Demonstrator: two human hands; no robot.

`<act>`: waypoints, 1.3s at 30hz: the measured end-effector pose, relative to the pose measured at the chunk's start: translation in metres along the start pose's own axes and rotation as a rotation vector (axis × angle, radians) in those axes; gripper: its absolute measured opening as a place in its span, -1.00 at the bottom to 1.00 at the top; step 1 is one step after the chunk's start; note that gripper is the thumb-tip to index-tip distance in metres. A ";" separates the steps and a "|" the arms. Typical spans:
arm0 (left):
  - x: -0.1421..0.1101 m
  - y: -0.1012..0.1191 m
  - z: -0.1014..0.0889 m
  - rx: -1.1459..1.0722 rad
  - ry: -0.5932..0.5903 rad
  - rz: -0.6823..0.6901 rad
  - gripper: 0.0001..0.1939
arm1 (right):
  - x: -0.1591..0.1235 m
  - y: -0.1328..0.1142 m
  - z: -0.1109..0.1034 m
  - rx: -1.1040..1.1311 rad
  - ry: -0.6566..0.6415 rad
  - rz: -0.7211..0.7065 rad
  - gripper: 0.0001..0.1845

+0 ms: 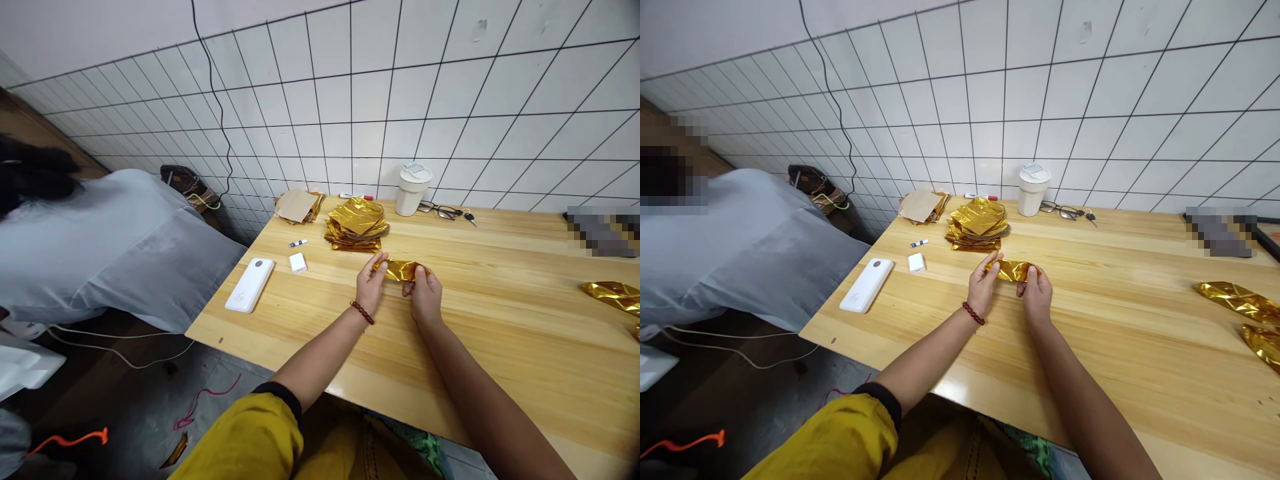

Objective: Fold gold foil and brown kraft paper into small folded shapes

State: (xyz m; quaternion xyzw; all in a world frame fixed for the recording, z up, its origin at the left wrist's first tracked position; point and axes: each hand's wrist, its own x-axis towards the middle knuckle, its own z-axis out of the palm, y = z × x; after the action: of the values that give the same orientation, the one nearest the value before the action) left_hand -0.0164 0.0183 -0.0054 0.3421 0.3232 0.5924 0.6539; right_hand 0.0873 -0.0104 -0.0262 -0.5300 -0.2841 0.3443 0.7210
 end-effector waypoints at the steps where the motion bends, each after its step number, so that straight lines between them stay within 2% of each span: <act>1: 0.000 -0.002 0.000 -0.022 -0.003 -0.030 -0.56 | 0.000 0.000 0.000 0.006 0.002 0.002 -0.55; 4: -0.002 -0.005 0.002 -0.016 -0.050 -0.078 -0.52 | 0.001 -0.003 0.001 0.050 0.036 0.022 -0.56; 8: -0.005 -0.002 0.002 0.061 -0.164 -0.054 -0.54 | 0.002 -0.006 0.002 0.094 0.088 0.059 -0.59; 13: -0.006 0.002 0.002 0.053 -0.189 -0.043 -0.50 | 0.002 -0.010 0.003 0.108 0.101 0.070 -0.58; 20: 0.008 -0.004 -0.007 -0.025 -0.059 -0.034 -0.60 | 0.001 -0.008 -0.001 0.067 0.030 0.076 -0.49; 26: 0.014 -0.003 -0.013 0.022 -0.155 0.013 -0.60 | 0.002 -0.005 0.000 0.066 0.067 0.096 -0.43; 33: 0.019 0.000 -0.013 -0.101 0.081 -0.108 -0.55 | 0.000 -0.006 -0.003 0.076 0.007 0.053 -0.50; 39: 0.018 0.001 -0.011 -0.137 0.070 -0.113 -0.58 | 0.000 -0.002 -0.003 0.022 -0.031 0.009 -0.55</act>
State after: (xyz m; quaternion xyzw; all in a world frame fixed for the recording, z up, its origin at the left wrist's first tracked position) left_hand -0.0239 0.0372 -0.0109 0.2568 0.3231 0.5870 0.6965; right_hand 0.0900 -0.0130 -0.0253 -0.5182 -0.2889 0.3588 0.7206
